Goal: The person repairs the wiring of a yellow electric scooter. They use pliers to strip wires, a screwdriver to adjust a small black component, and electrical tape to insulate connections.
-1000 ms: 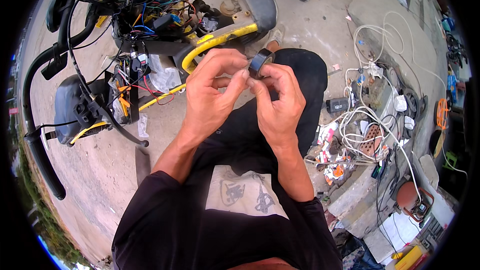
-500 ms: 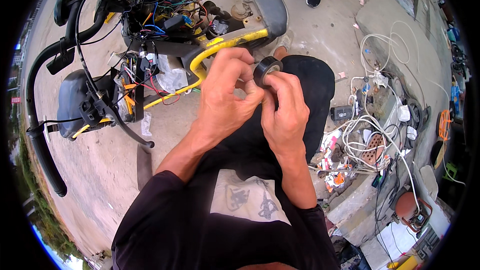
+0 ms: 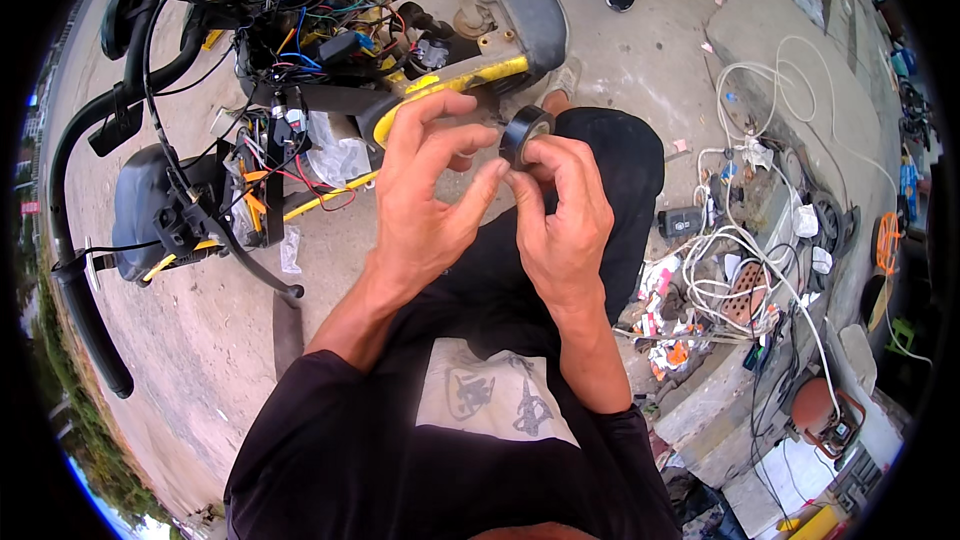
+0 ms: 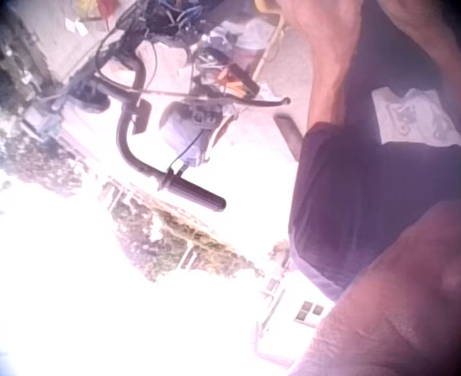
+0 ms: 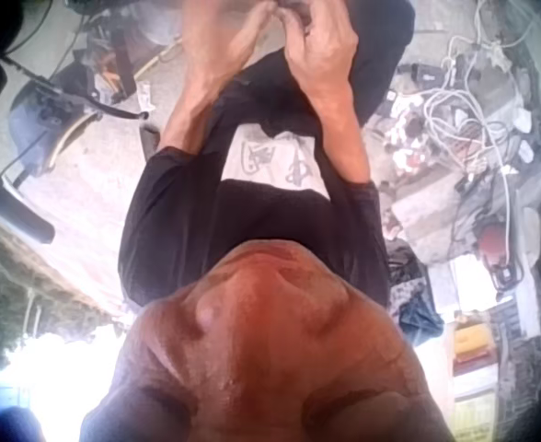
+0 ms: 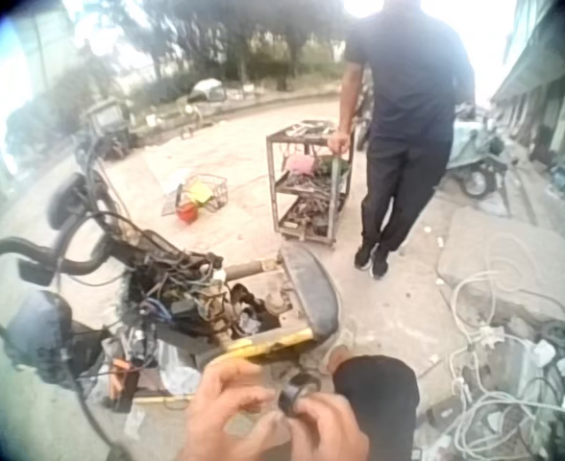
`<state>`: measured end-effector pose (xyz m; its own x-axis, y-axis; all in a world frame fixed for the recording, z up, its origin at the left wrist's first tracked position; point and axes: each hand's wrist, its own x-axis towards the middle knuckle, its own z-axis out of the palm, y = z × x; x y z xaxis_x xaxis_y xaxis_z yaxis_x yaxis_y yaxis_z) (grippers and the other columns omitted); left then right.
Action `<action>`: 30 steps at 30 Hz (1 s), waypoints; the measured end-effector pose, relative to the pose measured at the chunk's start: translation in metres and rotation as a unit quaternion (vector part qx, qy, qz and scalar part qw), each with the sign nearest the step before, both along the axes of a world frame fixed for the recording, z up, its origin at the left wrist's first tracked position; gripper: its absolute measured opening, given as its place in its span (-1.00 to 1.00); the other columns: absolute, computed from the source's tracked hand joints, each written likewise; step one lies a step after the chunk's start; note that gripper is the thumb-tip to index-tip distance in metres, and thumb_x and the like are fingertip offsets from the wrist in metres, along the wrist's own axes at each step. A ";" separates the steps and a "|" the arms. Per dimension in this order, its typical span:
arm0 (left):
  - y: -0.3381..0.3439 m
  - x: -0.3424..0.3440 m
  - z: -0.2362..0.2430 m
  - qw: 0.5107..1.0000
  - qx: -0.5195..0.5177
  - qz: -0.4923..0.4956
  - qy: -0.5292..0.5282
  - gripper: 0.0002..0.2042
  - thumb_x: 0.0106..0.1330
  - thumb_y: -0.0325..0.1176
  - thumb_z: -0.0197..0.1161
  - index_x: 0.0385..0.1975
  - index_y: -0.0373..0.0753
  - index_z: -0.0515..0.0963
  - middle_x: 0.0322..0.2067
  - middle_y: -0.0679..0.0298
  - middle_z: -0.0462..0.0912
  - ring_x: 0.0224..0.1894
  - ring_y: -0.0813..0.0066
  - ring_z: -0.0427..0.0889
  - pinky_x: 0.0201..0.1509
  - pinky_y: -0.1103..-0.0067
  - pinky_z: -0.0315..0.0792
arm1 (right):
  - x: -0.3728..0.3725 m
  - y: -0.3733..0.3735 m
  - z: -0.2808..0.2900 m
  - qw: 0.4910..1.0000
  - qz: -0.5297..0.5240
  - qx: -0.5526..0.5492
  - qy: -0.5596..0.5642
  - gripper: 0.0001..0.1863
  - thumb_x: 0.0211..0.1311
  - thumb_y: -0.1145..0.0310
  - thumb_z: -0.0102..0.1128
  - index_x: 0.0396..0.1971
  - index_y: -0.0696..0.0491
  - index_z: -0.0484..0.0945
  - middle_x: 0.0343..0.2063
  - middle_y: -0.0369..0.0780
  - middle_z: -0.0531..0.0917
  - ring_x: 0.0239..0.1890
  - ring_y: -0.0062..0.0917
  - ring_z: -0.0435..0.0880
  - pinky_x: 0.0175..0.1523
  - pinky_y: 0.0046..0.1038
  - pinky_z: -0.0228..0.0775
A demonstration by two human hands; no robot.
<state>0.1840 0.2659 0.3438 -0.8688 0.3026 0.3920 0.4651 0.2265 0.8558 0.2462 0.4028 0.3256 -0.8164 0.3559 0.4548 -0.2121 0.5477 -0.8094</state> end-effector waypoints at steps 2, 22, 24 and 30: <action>-0.004 -0.002 -0.002 1.000 -0.008 -0.003 0.022 -0.75 0.16 -0.71 0.49 -0.17 -0.37 0.68 0.14 0.08 0.54 -0.10 0.41 0.69 -0.07 0.53 0.63 | -0.006 -0.002 0.001 1.000 -0.004 0.027 0.001 -0.63 0.16 0.69 0.45 -0.05 0.17 0.57 -0.13 -0.08 0.69 -0.18 -0.14 0.76 -0.14 -0.27 0.66; 0.005 -0.034 -0.024 0.992 -0.075 0.067 0.072 -0.69 0.12 -0.62 0.54 -0.13 -0.29 0.68 -0.01 0.06 0.60 -0.04 0.17 0.68 -0.05 0.42 0.61 | -0.049 0.019 -0.006 0.996 0.071 0.035 -0.048 -0.61 0.17 0.69 0.43 0.00 0.19 0.56 -0.09 -0.04 0.71 -0.16 -0.11 0.76 -0.08 -0.24 0.65; 0.010 -0.039 -0.023 0.988 -0.096 0.090 0.078 -0.71 0.11 -0.63 0.53 -0.17 -0.30 0.67 -0.05 0.06 0.62 -0.06 0.16 0.69 -0.06 0.40 0.62 | -0.059 0.022 -0.007 0.994 0.075 0.069 -0.036 -0.64 0.20 0.72 0.39 -0.02 0.20 0.55 -0.10 -0.04 0.69 -0.19 -0.16 0.76 -0.13 -0.30 0.64; 0.020 -0.060 -0.027 0.981 -0.116 0.114 0.103 -0.74 0.04 -0.65 0.47 -0.29 -0.30 0.57 -0.08 0.06 0.62 -0.11 0.12 0.70 -0.10 0.35 0.63 | -0.080 0.022 -0.008 0.993 0.081 0.075 -0.051 -0.64 0.17 0.65 0.42 -0.04 0.19 0.57 -0.11 -0.05 0.70 -0.15 -0.08 0.75 -0.07 -0.20 0.63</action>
<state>0.1236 0.2861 0.3167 -0.8337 0.2120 0.5098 0.5376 0.5226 0.6618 0.1658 0.4245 0.3175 -0.9023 0.1504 0.4041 -0.2282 0.6284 -0.7436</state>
